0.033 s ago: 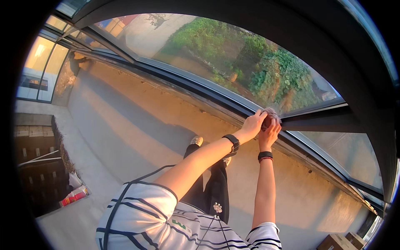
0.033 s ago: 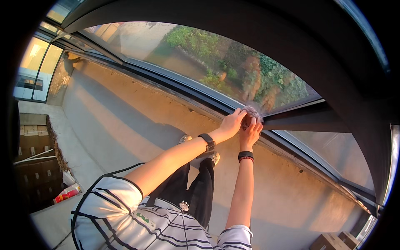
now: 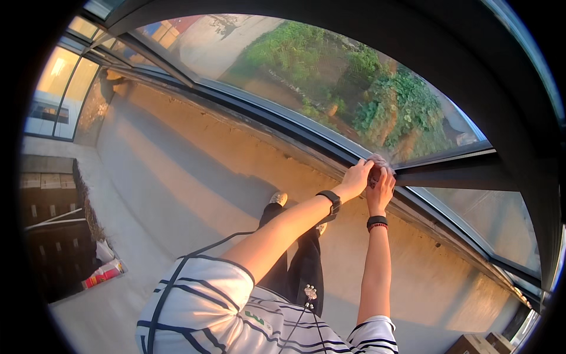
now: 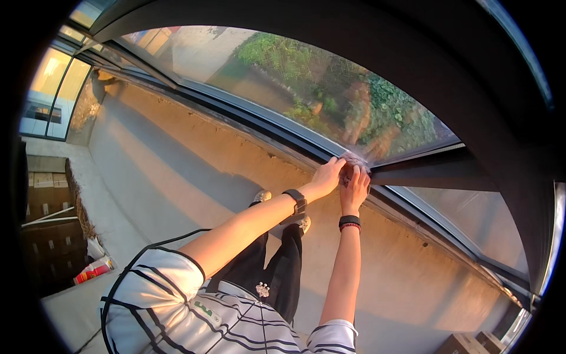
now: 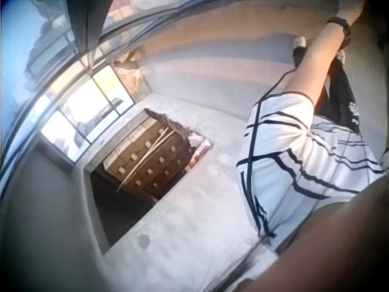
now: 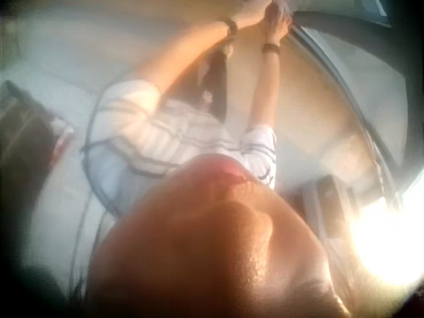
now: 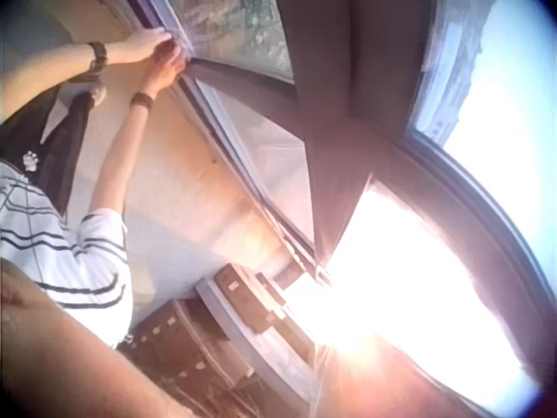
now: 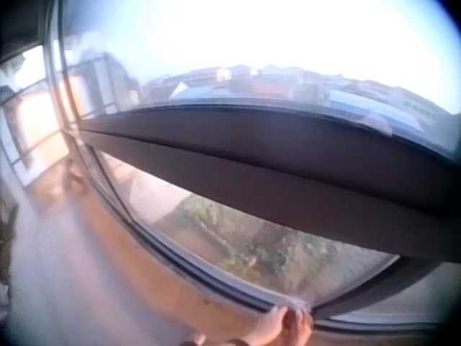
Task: The person wipes the upper frame of a glass balcony window with a brown cloth, moving across different sections of the black metal frame.
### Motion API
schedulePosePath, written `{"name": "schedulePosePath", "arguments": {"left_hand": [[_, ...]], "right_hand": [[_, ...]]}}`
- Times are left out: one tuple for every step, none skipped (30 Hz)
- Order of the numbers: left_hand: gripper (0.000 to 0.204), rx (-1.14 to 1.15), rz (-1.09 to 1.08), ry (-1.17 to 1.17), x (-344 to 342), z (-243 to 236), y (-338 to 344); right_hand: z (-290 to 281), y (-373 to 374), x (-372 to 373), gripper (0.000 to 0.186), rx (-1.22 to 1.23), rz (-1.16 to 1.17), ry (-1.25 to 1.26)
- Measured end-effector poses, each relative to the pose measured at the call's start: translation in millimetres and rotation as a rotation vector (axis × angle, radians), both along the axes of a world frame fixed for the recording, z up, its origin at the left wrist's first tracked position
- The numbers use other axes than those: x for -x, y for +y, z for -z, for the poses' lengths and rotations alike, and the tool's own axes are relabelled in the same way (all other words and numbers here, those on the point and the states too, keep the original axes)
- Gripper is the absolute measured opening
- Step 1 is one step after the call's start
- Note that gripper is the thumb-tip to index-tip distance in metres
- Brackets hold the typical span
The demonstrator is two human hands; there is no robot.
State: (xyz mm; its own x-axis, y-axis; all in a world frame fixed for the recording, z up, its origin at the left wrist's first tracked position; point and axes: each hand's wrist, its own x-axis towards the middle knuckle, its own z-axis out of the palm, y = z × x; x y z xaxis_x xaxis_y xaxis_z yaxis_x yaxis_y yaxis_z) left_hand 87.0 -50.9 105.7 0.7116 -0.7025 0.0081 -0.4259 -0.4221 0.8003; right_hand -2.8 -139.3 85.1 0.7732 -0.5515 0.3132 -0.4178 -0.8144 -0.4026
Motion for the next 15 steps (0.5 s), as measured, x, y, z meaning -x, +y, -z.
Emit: {"name": "schedulePosePath", "arguments": {"left_hand": [[0.035, -0.065, -0.039, 0.086, 3.2, 24.1, 6.5], [0.036, -0.038, -0.057, 0.208, 5.6, 36.6, 14.0], [0.038, -0.004, -0.071, 0.327, 6.7, 44.1, 22.6], [0.039, 0.035, -0.075, 0.445, 9.0, 47.1, 29.4], [0.043, 0.085, -0.15, 0.486, 10.3, 50.0, 37.9], [0.048, 0.045, -0.198, 0.525, 11.8, 46.3, 57.0], [0.052, 0.015, -0.244, 0.562, 10.4, 40.0, 75.8], [0.056, 0.164, -0.407, 0.369, 13.4, 35.9, 98.7], [0.061, 0.342, -0.563, 0.166, 1.8, 32.1, 110.8], [0.066, 0.442, -0.54, 0.263, -14.2, -8.8, 137.3], [0.071, 0.526, -0.527, 0.364, -29.2, -57.8, 168.8], [0.07, 0.45, -0.569, 0.221, -41.5, -69.1, 198.4], [0.07, 0.388, -0.597, 0.064, -65.2, -75.9, 217.8], [0.066, 0.475, -0.679, 0.096, -89.6, -82.6, 230.5], [0.062, 0.549, -0.761, 0.135, -111.4, -86.9, 244.7]], "right_hand": [[-0.8, 5.3, 4.8, 0.06, -0.001, -0.07, 0.097], [-2.5, 8.3, 6.8, 0.058, 0.004, -0.14, 0.19], [-5.5, 10.7, 7.8, 0.056, 0.016, -0.207, 0.28], [-10.6, 19.8, 11.4, 0.053, 0.004, -0.24, 0.231], [-16.0, 25.9, 8.3, 0.051, -0.029, -0.295, 0.158], [-25.7, 38.5, 3.7, 0.05, -0.039, -0.373, 0.148], [-37.7, 47.3, -3.8, 0.049, -0.041, -0.454, 0.135], [-53.3, 55.5, -15.4, 0.052, -0.028, -0.562, 0.141], [-75.2, 64.2, -50.8, 0.056, 0.022, -0.694, 0.084], [-89.3, 81.1, -74.3, 0.057, 0.076, -0.738, 0.058], [-108.5, 108.2, -96.7, 0.056, 0.053, -0.785, 0.028], [-127.6, 135.7, -121.2, 0.058, 0.09, -0.845, -0.012], [-141.2, 159.4, -151.9, 0.057, 0.157, -0.894, -0.101], [-154.3, 181.9, -180.4, 0.059, 0.17, -0.961, -0.113], [-157.8, 203.4, -208.7, 0.058, 0.182, -1.026, -0.113]]}}
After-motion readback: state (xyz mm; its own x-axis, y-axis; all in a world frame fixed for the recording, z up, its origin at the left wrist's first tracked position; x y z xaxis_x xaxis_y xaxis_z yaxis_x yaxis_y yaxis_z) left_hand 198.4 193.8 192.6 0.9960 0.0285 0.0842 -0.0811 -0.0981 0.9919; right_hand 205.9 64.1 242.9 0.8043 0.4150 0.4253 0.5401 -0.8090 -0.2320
